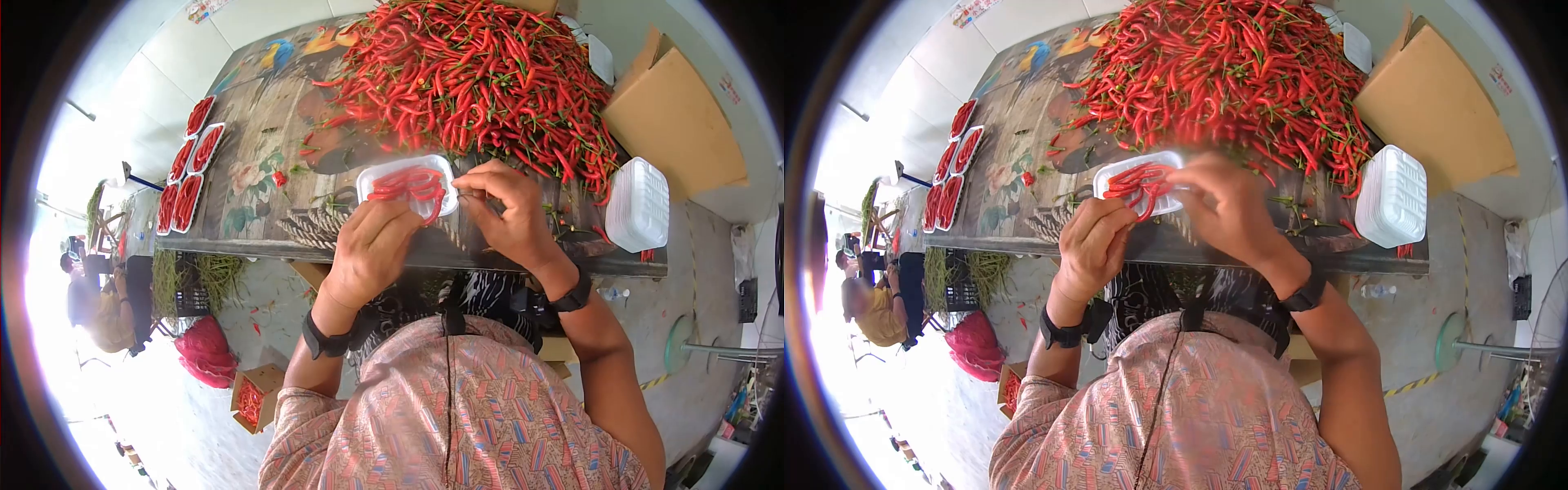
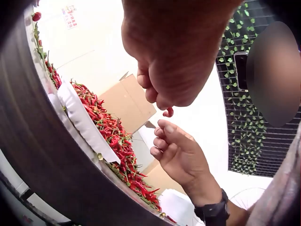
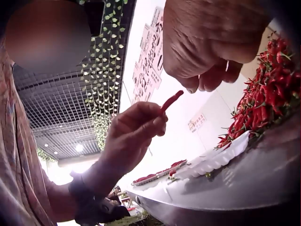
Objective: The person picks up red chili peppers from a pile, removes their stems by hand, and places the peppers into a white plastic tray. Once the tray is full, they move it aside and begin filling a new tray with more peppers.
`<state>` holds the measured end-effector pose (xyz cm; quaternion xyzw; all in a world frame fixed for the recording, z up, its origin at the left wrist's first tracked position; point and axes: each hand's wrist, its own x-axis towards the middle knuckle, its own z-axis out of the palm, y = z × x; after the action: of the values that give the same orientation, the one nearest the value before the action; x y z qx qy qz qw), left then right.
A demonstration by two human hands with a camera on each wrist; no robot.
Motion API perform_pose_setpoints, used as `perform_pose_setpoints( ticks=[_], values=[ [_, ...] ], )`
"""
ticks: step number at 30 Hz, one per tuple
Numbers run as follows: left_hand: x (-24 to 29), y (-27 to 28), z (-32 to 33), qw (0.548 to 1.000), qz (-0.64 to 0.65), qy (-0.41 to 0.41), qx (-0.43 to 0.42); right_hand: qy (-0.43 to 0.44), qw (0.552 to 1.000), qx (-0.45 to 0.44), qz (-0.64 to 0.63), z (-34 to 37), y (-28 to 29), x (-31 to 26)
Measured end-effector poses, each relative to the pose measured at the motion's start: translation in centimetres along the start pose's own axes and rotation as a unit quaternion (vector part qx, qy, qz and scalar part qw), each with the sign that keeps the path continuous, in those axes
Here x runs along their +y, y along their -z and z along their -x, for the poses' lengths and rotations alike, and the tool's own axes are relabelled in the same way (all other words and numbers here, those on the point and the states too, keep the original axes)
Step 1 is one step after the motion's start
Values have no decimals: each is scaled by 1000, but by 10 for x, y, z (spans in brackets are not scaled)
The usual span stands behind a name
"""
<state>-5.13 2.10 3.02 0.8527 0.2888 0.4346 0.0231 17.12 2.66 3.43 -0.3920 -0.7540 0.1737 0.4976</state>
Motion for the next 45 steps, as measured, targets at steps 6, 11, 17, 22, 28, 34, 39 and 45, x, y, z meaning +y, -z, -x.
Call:
perform_pose_setpoints(
  ticks=[6, 11, 17, 22, 28, 34, 39, 45],
  values=[
    [1, 2, 0, 1000, -2, -15, -10, -64, 991, -69, -98, -7, 7, -3],
    [-7, -2, 0, 998, 11, 40, -37, 26, 998, -55, 28, -8, 1, 0],
    [-22, -13, 1, 993, 9, 73, -94, 139, 971, -108, 160, -6, -15, 14],
    [-28, -19, -3, 993, 26, 71, -85, 157, 955, -152, 202, -7, -23, 27],
    [-25, -14, -6, 984, 14, 163, -65, 114, 973, -157, 123, -7, -37, 46],
    [-32, -11, -1, 978, -1, 192, -81, 72, 977, -169, 112, -11, -44, 54],
    [-34, -13, 2, 976, -7, 195, -94, 66, 948, -219, 221, -14, -43, 53],
    [-32, -12, 0, 977, -12, 185, -102, 106, 942, -219, 229, -20, -37, 44]
  ],
)
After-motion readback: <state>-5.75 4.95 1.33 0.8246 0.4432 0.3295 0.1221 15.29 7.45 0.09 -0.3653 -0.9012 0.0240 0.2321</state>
